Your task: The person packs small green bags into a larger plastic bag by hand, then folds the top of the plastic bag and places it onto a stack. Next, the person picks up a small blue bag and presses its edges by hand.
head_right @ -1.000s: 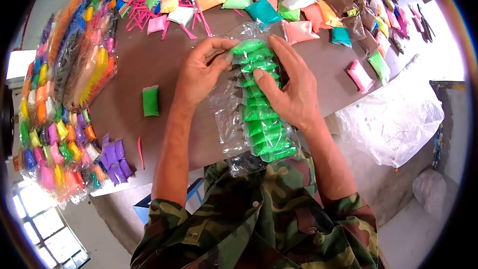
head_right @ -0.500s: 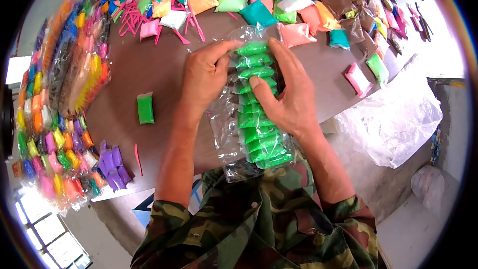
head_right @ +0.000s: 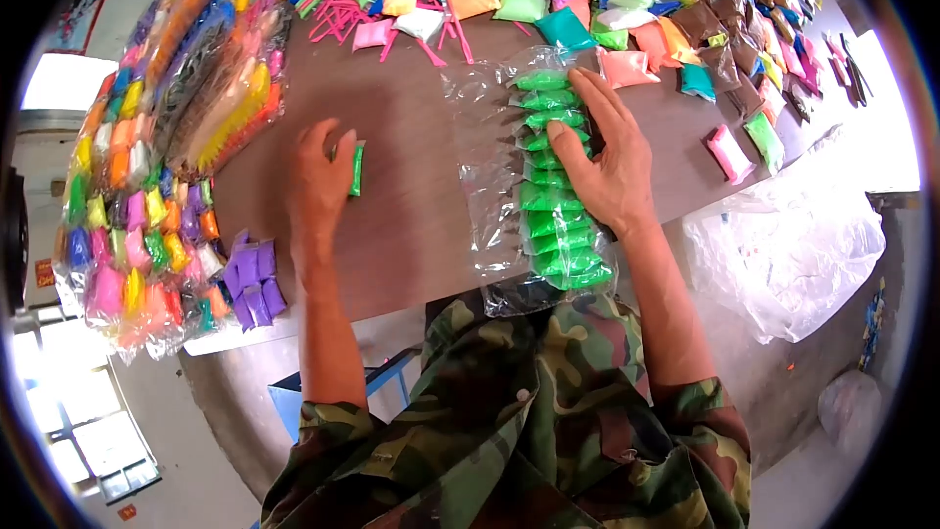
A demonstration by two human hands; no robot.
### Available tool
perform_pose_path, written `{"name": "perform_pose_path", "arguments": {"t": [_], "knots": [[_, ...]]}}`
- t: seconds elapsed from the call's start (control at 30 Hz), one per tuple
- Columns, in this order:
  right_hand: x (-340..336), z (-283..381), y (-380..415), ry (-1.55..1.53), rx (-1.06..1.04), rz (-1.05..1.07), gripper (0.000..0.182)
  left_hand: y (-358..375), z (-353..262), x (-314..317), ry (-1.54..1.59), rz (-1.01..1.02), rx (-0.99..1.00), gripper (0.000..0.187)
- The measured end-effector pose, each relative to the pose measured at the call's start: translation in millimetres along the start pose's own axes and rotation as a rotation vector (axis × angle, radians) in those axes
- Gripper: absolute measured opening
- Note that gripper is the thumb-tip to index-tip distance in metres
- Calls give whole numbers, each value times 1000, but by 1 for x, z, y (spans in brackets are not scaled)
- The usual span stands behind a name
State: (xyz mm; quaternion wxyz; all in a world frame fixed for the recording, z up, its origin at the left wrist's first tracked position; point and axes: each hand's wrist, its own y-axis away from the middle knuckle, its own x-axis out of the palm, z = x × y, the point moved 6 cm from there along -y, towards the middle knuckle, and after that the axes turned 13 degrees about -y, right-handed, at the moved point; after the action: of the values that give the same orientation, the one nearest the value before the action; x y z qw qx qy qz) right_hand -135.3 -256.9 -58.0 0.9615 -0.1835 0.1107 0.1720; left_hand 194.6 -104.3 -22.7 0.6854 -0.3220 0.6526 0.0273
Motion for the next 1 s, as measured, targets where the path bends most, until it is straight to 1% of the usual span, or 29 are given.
{"name": "perform_pose_path", "arguments": {"t": [0.03,0.07,0.13,0.17,0.23,0.27,0.33,0.37,0.43,0.47,0.5,0.53,0.57,0.63,0.67,0.73,0.8,0.87,0.93,1.0], "knots": [[0,1,0,-4,-6,2,62,5,19,2,-114,75,-94,37],[0,1,1,-9,3,-2,62,9,31,0,-117,71,-99,37],[1,1,-1,-13,5,-8,62,16,50,12,85,302,-202,43],[0,1,-1,-28,15,-9,61,18,53,13,87,301,-200,43],[-1,1,0,-40,22,-11,61,24,53,22,380,411,-240,41],[-1,1,1,-42,24,-11,61,27,52,23,383,409,-236,41],[-1,0,1,-40,25,-16,61,31,38,26,823,446,-290,35],[0,-1,1,-54,24,-19,61,29,35,25,826,450,-287,35],[0,0,1,-63,24,-19,62,21,13,8,977,550,-330,27],[0,1,1,-63,30,-17,61,16,0,2,981,553,-330,27],[0,2,1,-64,35,-14,61,9,-16,-3,1022,506,-328,24],[-1,3,0,-61,35,-13,61,4,-31,-3,1061,457,-326,22],[-1,3,0,-56,36,-8,61,1,-42,5,1062,458,-326,22],[-1,2,0,-47,39,-7,61,-10,-67,18,1156,349,-184,15],[-1,1,0,-57,30,-8,62,-13,-74,30,1160,353,-182,15],[-1,2,1,-61,28,-11,62,-20,-92,44,1215,350,-97,14],[-1,4,0,-82,47,-4,62,-23,-103,56,1240,338,-102,12],[-2,3,0,-64,40,0,62,-25,-107,62,1261,323,-111,11],[-1,1,-1,-47,32,6,62,-26,-112,66,1222,330,-51,12],[-2,-1,-1,-83,43,-2,62,-27,-114,69,1218,352,-33,12]]}}
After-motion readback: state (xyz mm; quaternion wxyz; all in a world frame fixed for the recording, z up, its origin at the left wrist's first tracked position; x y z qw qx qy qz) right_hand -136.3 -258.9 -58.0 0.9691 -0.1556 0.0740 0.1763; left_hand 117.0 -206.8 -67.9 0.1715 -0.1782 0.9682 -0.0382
